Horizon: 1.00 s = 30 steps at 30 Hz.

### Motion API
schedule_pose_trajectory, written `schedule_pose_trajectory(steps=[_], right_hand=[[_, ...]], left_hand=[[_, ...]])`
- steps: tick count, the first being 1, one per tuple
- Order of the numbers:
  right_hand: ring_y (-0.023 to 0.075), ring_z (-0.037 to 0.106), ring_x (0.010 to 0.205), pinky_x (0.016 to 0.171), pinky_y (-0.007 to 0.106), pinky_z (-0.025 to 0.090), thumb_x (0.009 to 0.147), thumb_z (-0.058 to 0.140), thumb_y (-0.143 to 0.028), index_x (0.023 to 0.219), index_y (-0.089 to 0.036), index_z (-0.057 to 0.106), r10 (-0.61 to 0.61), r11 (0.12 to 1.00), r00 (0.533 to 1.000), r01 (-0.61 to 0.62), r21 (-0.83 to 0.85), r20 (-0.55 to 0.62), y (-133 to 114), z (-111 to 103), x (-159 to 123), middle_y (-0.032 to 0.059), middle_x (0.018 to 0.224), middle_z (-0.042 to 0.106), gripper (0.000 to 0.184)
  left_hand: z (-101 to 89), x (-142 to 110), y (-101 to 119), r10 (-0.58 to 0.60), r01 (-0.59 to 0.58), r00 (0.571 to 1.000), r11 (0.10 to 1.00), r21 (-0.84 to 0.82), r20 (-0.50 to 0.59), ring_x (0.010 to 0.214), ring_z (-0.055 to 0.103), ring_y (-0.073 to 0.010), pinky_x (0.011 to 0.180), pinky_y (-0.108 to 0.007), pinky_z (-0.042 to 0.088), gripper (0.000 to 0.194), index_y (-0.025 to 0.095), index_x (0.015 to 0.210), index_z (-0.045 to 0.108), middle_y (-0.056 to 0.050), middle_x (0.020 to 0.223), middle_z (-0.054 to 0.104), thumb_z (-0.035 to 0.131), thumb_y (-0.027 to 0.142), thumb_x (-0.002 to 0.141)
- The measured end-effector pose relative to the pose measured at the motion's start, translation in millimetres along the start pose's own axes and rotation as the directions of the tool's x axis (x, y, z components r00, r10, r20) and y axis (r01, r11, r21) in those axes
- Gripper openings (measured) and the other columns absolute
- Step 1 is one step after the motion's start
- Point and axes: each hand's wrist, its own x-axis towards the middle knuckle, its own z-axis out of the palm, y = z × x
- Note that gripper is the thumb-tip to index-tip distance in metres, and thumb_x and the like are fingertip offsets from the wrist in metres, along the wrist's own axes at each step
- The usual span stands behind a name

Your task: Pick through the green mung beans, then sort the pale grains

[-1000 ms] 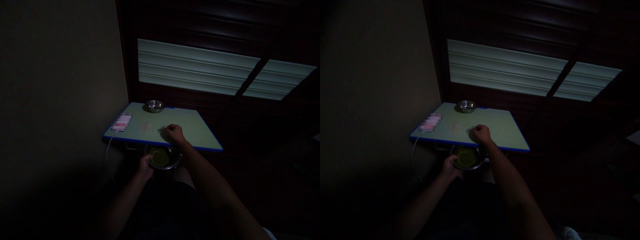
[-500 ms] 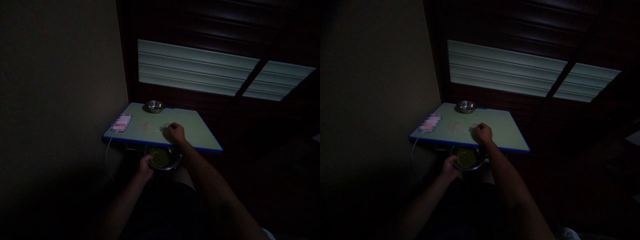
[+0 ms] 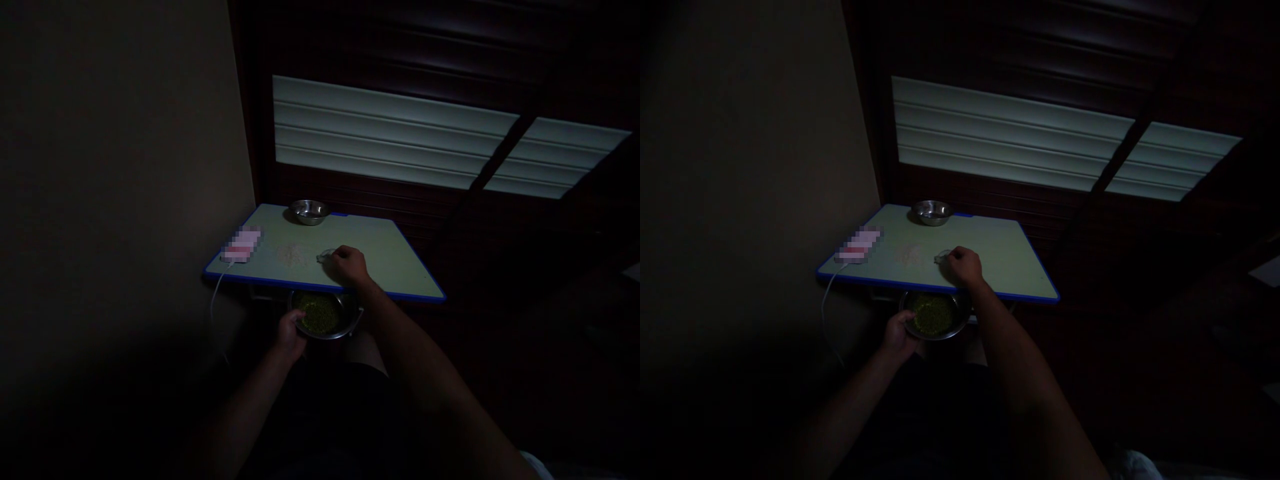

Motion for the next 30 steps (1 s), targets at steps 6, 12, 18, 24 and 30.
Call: schedule_pose_trajectory(steps=[6, 12, 18, 24, 30], right_hand=[[0.0150, 0.058, 0.068, 0.065, 0.024, 0.043, 0.068, 0.053, -0.025, 0.068, -0.018, 0.066, 0.003, 0.991, 0.999, 0.002, 0.131, -0.040, 1.0, -2.3, -2.0, 0.0009, 0.067, 0.066, 0.015], [0.0138, 0.054, 0.063, 0.059, 0.024, 0.038, 0.064, 0.051, -0.027, 0.063, -0.017, 0.064, 0.051, 0.991, 0.999, -0.050, 0.122, -0.009, 1.0, -3.1, -3.2, -0.0015, 0.059, 0.059, 0.016], [0.0149, 0.055, 0.065, 0.061, 0.025, 0.038, 0.067, 0.052, -0.029, 0.067, -0.018, 0.067, 0.102, 0.995, 0.992, -0.101, 0.009, -0.076, -2.6, -6.9, -3.8, 0.0009, 0.064, 0.062, 0.019], [0.0161, 0.057, 0.070, 0.067, 0.025, 0.041, 0.068, 0.051, -0.029, 0.070, -0.020, 0.068, 0.114, 0.992, 0.983, -0.119, -0.028, -0.143, -1.2, -8.2, -3.6, 0.0029, 0.070, 0.066, 0.019], [0.0142, 0.057, 0.067, 0.064, 0.024, 0.041, 0.068, 0.051, -0.028, 0.069, -0.018, 0.068, 0.050, 0.998, 0.995, -0.046, 0.047, -0.090, 2.8, -2.8, -0.9, 0.0007, 0.067, 0.064, 0.020]], left_hand=[[0.5, -0.7, 0.4, 0.008, -0.008, 1.000, 1.000, -0.003, 0.000, 0.080, 0.070, -0.0251, 0.076, -0.039, 0.057, 0.029, 0.012, 0.085, 0.070, -0.010, 0.080, 0.075, 0.054, 0.010, 0.061], [-1.1, -0.7, -0.1, 0.022, -0.022, 1.000, 1.000, 0.002, -0.005, 0.080, 0.070, -0.0258, 0.076, -0.040, 0.057, 0.032, 0.010, 0.088, 0.071, -0.012, 0.082, 0.075, 0.054, 0.009, 0.061], [-0.6, -1.8, 0.2, 0.012, -0.011, 1.000, 1.000, -0.015, 0.019, 0.084, 0.070, -0.0268, 0.077, -0.041, 0.057, 0.036, 0.012, 0.093, 0.071, -0.010, 0.084, 0.075, 0.055, 0.010, 0.061], [-0.7, -2.6, 1.3, 0.004, -0.004, 1.000, 1.000, -0.011, 0.022, 0.084, 0.070, -0.0283, 0.076, -0.042, 0.057, 0.041, 0.009, 0.099, 0.070, -0.012, 0.086, 0.075, 0.055, 0.010, 0.061], [-0.1, -1.9, 0.5, -0.001, 0.001, 1.000, 1.000, -0.022, 0.008, 0.082, 0.070, -0.0272, 0.075, -0.041, 0.057, 0.045, 0.011, 0.104, 0.069, -0.010, 0.084, 0.075, 0.054, 0.009, 0.061]])
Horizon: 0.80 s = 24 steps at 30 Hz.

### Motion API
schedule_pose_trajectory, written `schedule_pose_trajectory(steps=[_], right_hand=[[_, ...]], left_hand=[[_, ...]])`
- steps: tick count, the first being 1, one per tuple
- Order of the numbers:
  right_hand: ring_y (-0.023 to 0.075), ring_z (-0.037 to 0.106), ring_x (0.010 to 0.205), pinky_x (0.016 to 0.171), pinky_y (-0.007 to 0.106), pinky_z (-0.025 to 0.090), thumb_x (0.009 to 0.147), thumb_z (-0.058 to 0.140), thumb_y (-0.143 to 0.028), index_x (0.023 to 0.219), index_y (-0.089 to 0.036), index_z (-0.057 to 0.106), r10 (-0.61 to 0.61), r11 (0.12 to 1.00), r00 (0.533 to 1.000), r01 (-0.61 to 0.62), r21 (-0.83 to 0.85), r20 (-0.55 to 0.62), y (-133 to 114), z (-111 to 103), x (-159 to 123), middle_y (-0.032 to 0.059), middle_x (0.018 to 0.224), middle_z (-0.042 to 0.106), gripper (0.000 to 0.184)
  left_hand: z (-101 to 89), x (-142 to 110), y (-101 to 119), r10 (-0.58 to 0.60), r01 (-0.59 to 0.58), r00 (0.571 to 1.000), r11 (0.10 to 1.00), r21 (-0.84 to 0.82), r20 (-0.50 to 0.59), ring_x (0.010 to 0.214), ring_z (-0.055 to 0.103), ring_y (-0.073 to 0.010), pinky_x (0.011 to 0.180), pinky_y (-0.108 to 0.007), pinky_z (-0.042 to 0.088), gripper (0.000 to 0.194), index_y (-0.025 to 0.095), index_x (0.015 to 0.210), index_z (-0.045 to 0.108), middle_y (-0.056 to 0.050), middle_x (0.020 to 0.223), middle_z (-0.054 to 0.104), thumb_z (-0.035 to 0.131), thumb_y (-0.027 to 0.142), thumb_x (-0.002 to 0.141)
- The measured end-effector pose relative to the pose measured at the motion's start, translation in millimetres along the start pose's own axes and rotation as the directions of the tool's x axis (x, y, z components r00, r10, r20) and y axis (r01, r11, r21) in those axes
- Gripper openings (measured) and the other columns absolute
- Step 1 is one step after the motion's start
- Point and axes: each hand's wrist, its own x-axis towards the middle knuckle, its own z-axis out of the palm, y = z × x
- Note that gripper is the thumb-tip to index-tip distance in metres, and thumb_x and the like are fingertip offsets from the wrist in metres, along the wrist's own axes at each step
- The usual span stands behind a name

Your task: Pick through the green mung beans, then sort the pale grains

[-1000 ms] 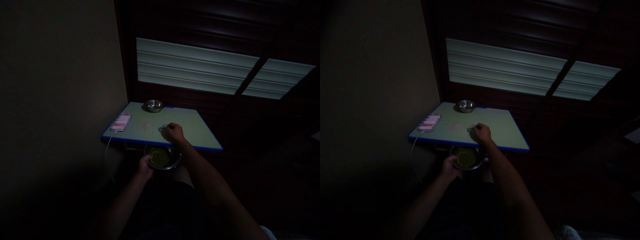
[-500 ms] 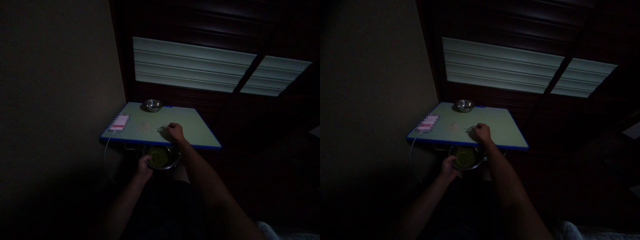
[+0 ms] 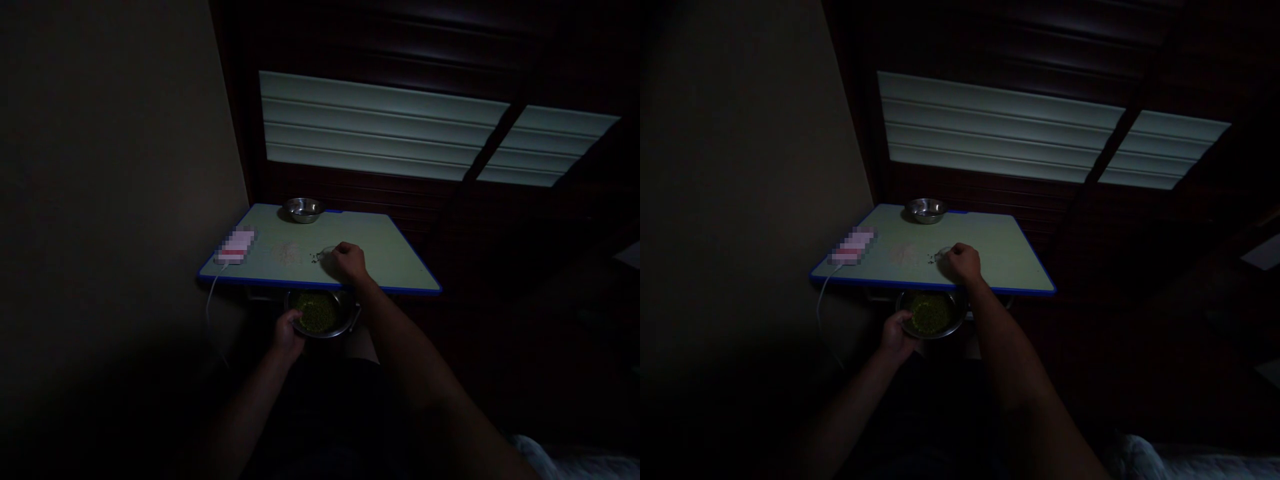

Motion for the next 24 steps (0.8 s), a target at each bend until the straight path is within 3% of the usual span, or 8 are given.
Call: schedule_pose_trajectory(steps=[15, 24], right_hand=[[0.0149, 0.056, 0.063, 0.061, 0.025, 0.041, 0.066, 0.052, -0.025, 0.064, -0.017, 0.065, 0.004, 0.997, 0.999, -0.007, 0.081, 0.034, 3.5, 2.4, 1.8, 0.0002, 0.060, 0.060, 0.016], [0.0144, 0.055, 0.064, 0.060, 0.024, 0.040, 0.065, 0.051, -0.025, 0.062, -0.017, 0.065, -0.006, 0.994, 1.000, 0.003, 0.108, 0.028, 6.6, 3.9, 3.5, -0.0013, 0.058, 0.058, 0.016]], left_hand=[[3.6, -3.7, 4.3, -0.011, 0.012, 1.000, 1.000, 0.029, -0.022, 0.076, 0.070, -0.0244, 0.072, -0.036, 0.057, 0.032, 0.009, 0.089, 0.070, -0.012, 0.079, 0.074, 0.052, 0.010, 0.063], [4.4, -3.9, 5.2, -0.016, 0.016, 1.000, 1.000, 0.015, -0.018, 0.076, 0.070, -0.0258, 0.077, -0.040, 0.056, 0.042, 0.011, 0.101, 0.071, -0.010, 0.077, 0.074, 0.054, 0.010, 0.062]])
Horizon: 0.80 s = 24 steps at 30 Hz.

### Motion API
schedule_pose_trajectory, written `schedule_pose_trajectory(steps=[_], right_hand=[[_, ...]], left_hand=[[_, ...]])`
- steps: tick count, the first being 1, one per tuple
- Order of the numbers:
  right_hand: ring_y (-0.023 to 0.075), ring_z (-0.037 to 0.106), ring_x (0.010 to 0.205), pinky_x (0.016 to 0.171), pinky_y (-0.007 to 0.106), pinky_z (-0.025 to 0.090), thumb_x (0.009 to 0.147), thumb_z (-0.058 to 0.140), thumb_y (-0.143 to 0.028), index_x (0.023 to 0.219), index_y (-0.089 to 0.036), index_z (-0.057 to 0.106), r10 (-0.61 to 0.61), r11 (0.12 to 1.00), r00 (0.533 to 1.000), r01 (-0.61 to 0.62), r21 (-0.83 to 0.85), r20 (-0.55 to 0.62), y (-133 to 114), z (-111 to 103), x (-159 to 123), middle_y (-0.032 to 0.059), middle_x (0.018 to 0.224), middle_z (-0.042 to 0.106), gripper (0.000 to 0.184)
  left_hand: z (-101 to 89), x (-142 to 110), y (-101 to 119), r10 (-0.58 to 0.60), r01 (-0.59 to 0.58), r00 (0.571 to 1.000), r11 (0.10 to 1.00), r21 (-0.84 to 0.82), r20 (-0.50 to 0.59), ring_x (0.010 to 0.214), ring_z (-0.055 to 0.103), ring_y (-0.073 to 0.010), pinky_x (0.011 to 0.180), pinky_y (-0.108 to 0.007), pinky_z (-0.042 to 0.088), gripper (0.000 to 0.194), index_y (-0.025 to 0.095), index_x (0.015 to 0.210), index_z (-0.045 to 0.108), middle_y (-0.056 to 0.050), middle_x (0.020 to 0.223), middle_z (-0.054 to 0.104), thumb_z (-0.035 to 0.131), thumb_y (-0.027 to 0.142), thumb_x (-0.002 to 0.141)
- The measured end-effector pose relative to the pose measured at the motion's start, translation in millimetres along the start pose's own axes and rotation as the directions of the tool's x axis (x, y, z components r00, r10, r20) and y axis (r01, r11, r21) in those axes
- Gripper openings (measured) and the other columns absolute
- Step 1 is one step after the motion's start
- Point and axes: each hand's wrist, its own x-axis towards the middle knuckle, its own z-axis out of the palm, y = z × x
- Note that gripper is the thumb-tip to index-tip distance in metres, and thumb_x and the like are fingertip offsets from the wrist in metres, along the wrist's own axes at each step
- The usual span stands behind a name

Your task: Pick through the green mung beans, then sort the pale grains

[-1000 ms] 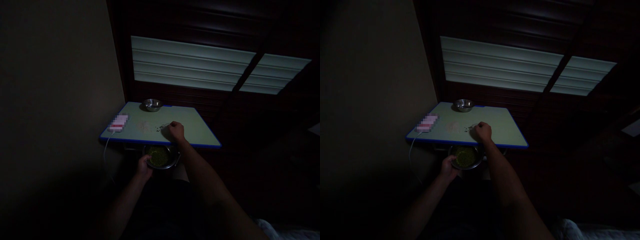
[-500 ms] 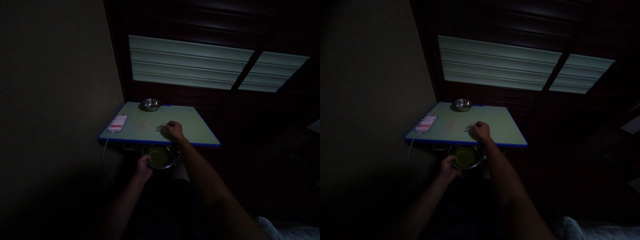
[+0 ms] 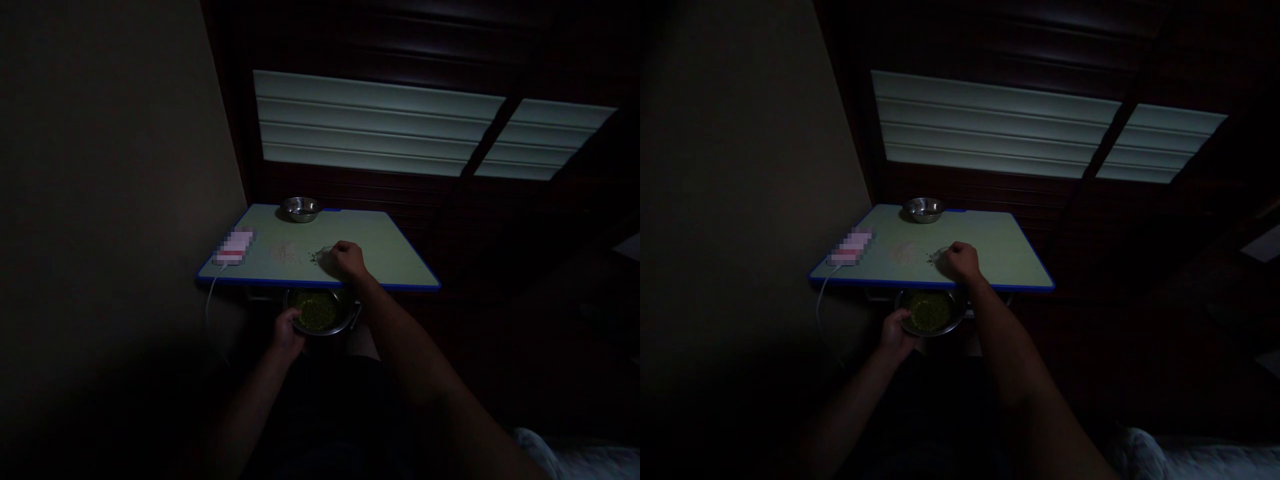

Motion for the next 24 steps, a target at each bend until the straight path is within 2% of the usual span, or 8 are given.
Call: schedule_pose_trajectory(steps=[6, 12, 19, 24], right_hand=[[0.0146, 0.054, 0.063, 0.060, 0.025, 0.039, 0.063, 0.051, -0.026, 0.061, -0.016, 0.065, -0.003, 1.000, 0.999, 0.003, 0.016, 0.043, -1.5, -0.2, -0.7, -0.0007, 0.059, 0.058, 0.017], [0.0130, 0.050, 0.060, 0.058, 0.024, 0.038, 0.060, 0.052, -0.031, 0.060, -0.016, 0.062, 0.011, 0.992, 0.996, -0.022, 0.120, 0.087, -2.7, 0.1, -1.3, -0.0021, 0.057, 0.055, 0.018], [0.0127, 0.048, 0.059, 0.058, 0.024, 0.037, 0.058, 0.051, -0.030, 0.057, -0.016, 0.060, 0.019, 0.995, 0.996, -0.028, 0.099, 0.085, -4.4, -1.9, -1.5, -0.0025, 0.055, 0.051, 0.017], [0.0122, 0.047, 0.057, 0.055, 0.023, 0.035, 0.060, 0.050, -0.029, 0.057, -0.016, 0.060, -0.011, 0.995, 0.989, -0.004, 0.100, 0.151, -3.7, -1.4, -1.7, -0.0020, 0.054, 0.052, 0.017]], left_hand=[[-0.1, 1.5, -0.1, 0.022, -0.022, 1.000, 1.000, -0.005, -0.003, 0.075, 0.070, -0.0234, 0.073, -0.035, 0.057, 0.038, 0.010, 0.097, 0.071, -0.009, 0.077, 0.074, 0.052, 0.009, 0.063], [-4.2, 5.3, -1.8, 0.044, -0.044, 0.998, 0.999, 0.007, 0.037, 0.082, 0.071, -0.0245, 0.077, -0.038, 0.057, 0.037, 0.013, 0.096, 0.071, -0.007, 0.078, 0.074, 0.052, 0.010, 0.064], [-1.3, 2.5, -0.5, 0.026, -0.026, 1.000, 1.000, 0.004, 0.011, 0.081, 0.071, -0.0249, 0.077, -0.038, 0.057, 0.039, 0.011, 0.097, 0.070, -0.009, 0.079, 0.074, 0.052, 0.009, 0.063], [-1.7, 2.8, -1.7, 0.019, -0.019, 1.000, 1.000, -0.007, -0.004, 0.078, 0.071, -0.0247, 0.074, -0.038, 0.057, 0.038, 0.011, 0.096, 0.070, -0.009, 0.077, 0.074, 0.052, 0.010, 0.063]])
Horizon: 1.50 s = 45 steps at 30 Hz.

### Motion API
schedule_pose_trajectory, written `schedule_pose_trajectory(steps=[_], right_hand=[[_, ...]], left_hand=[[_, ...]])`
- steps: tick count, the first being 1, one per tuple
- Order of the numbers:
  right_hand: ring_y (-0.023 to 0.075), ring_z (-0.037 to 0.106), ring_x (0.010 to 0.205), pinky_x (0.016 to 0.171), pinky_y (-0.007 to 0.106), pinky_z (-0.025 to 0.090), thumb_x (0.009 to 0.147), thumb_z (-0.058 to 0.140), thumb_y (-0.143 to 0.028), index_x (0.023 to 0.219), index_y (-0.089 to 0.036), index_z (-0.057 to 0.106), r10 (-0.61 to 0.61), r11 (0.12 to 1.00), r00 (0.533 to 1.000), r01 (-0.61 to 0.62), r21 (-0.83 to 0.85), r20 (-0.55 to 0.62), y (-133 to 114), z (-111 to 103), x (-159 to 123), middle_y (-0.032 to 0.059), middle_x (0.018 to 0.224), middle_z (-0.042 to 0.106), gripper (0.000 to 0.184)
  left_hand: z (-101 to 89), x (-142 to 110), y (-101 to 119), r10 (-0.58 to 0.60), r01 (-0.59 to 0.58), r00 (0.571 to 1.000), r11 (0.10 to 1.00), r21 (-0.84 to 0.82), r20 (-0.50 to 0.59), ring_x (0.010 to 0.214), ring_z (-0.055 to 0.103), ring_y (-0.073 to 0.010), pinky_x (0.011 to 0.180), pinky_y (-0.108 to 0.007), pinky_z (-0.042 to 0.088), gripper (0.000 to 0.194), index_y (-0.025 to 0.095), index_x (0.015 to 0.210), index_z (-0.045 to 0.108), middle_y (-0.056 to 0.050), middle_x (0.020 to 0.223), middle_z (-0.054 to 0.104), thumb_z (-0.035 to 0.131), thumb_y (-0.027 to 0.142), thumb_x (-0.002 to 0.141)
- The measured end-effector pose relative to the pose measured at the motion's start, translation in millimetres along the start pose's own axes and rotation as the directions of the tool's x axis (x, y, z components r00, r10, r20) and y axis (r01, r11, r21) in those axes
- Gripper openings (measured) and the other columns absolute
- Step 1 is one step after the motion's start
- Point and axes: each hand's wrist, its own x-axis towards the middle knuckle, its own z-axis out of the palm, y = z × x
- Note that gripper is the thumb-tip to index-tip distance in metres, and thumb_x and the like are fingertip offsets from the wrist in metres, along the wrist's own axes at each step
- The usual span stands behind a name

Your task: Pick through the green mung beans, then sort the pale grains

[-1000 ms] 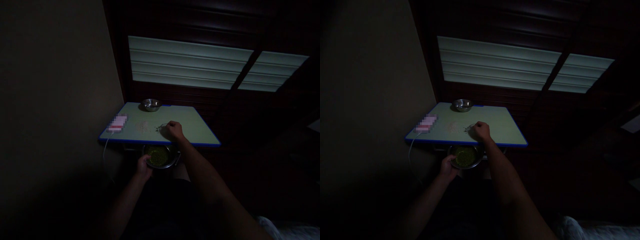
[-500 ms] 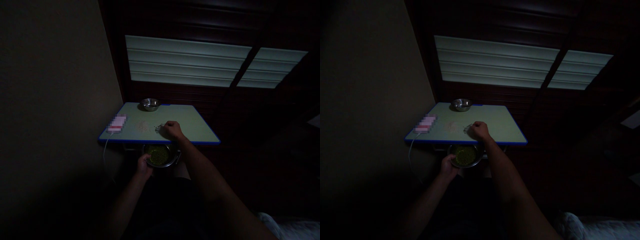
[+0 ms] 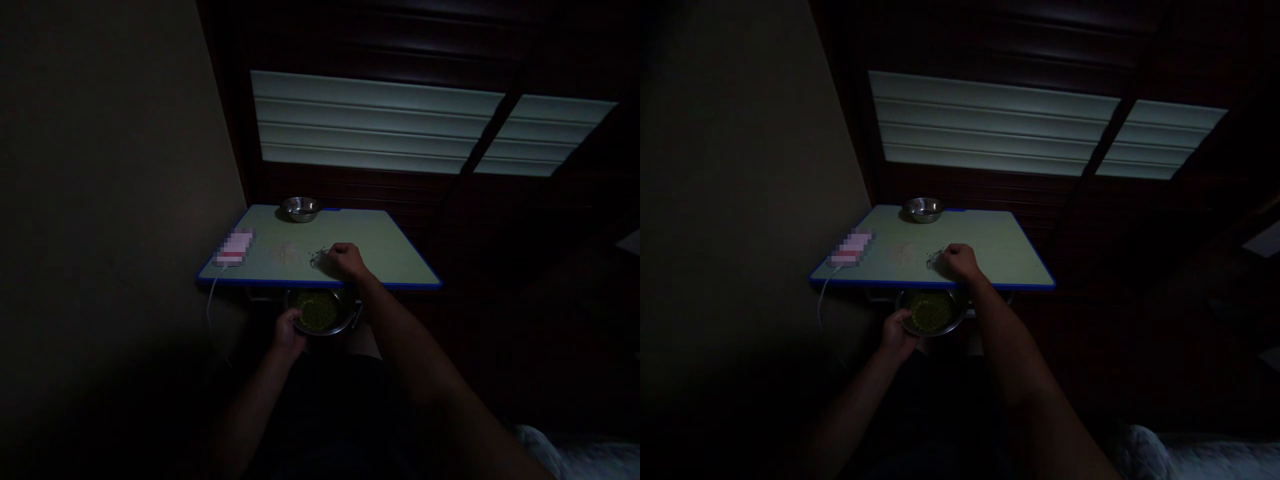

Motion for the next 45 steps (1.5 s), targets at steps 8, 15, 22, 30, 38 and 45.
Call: schedule_pose_trajectory(steps=[8, 15, 22, 30, 38, 45], right_hand=[[0.0134, 0.053, 0.063, 0.058, 0.023, 0.036, 0.064, 0.053, -0.027, 0.062, -0.016, 0.066, 0.008, 0.984, 0.987, -0.036, -0.175, -0.159, -4.8, -0.6, -1.9, -0.0012, 0.056, 0.056, 0.016], [0.0133, 0.053, 0.063, 0.061, 0.024, 0.039, 0.065, 0.053, -0.026, 0.063, -0.015, 0.066, -0.019, 0.989, 0.993, 0.001, -0.146, -0.118, -3.3, 0.4, -1.2, -0.0012, 0.058, 0.058, 0.017], [0.0128, 0.052, 0.061, 0.057, 0.023, 0.036, 0.065, 0.053, -0.027, 0.061, -0.015, 0.064, -0.022, 0.996, 0.999, 0.018, -0.087, -0.049, -5.3, -0.1, -2.3, -0.0020, 0.057, 0.056, 0.017], [0.0133, 0.055, 0.063, 0.060, 0.023, 0.040, 0.065, 0.053, -0.027, 0.065, -0.015, 0.067, -0.035, 0.994, 0.999, 0.031, -0.107, -0.037, 2.3, 2.8, 0.8, -0.0016, 0.060, 0.060, 0.018], [0.0146, 0.058, 0.067, 0.063, 0.024, 0.041, 0.069, 0.053, -0.027, 0.070, -0.016, 0.071, 0.012, 0.968, 0.984, -0.056, -0.245, -0.176, -2.8, 0.2, -1.9, 0.0020, 0.066, 0.065, 0.020], [0.0142, 0.058, 0.069, 0.066, 0.024, 0.042, 0.072, 0.053, -0.027, 0.072, -0.017, 0.070, -0.021, 0.974, 0.985, -0.019, -0.227, -0.174, -2.2, -0.2, -1.7, 0.0015, 0.069, 0.068, 0.020]], left_hand=[[0.8, -2.5, 1.1, -0.006, 0.006, 1.000, 1.000, 0.003, -0.008, 0.077, 0.071, -0.0246, 0.075, -0.040, 0.057, 0.039, 0.015, 0.097, 0.071, -0.007, 0.077, 0.074, 0.053, 0.010, 0.062], [1.3, -1.5, 0.0, -0.008, 0.008, 1.000, 1.000, -0.006, -0.015, 0.078, 0.071, -0.0243, 0.076, -0.039, 0.057, 0.042, 0.011, 0.101, 0.070, -0.009, 0.077, 0.074, 0.052, 0.009, 0.063], [0.6, -0.9, 0.2, -0.008, 0.008, 1.000, 1.000, -0.028, 0.000, 0.078, 0.071, -0.0250, 0.076, -0.039, 0.057, 0.046, 0.010, 0.105, 0.069, -0.009, 0.079, 0.074, 0.052, 0.008, 0.063], [-2.7, 1.8, -1.4, 0.002, -0.002, 1.000, 1.000, -0.019, -0.001, 0.079, 0.071, -0.0246, 0.075, -0.037, 0.057, 0.041, 0.011, 0.100, 0.070, -0.009, 0.079, 0.074, 0.052, 0.009, 0.064], [-2.4, 1.4, -1.1, -0.012, 0.012, 1.000, 1.000, -0.004, 0.001, 0.079, 0.071, -0.0251, 0.076, -0.040, 0.058, 0.040, 0.014, 0.099, 0.070, -0.008, 0.079, 0.074, 0.053, 0.010, 0.063], [-3.1, 2.8, -2.0, -0.007, 0.007, 1.000, 1.000, 0.000, 0.010, 0.080, 0.071, -0.0264, 0.076, -0.041, 0.057, 0.042, 0.011, 0.101, 0.070, -0.010, 0.081, 0.075, 0.053, 0.010, 0.063]])
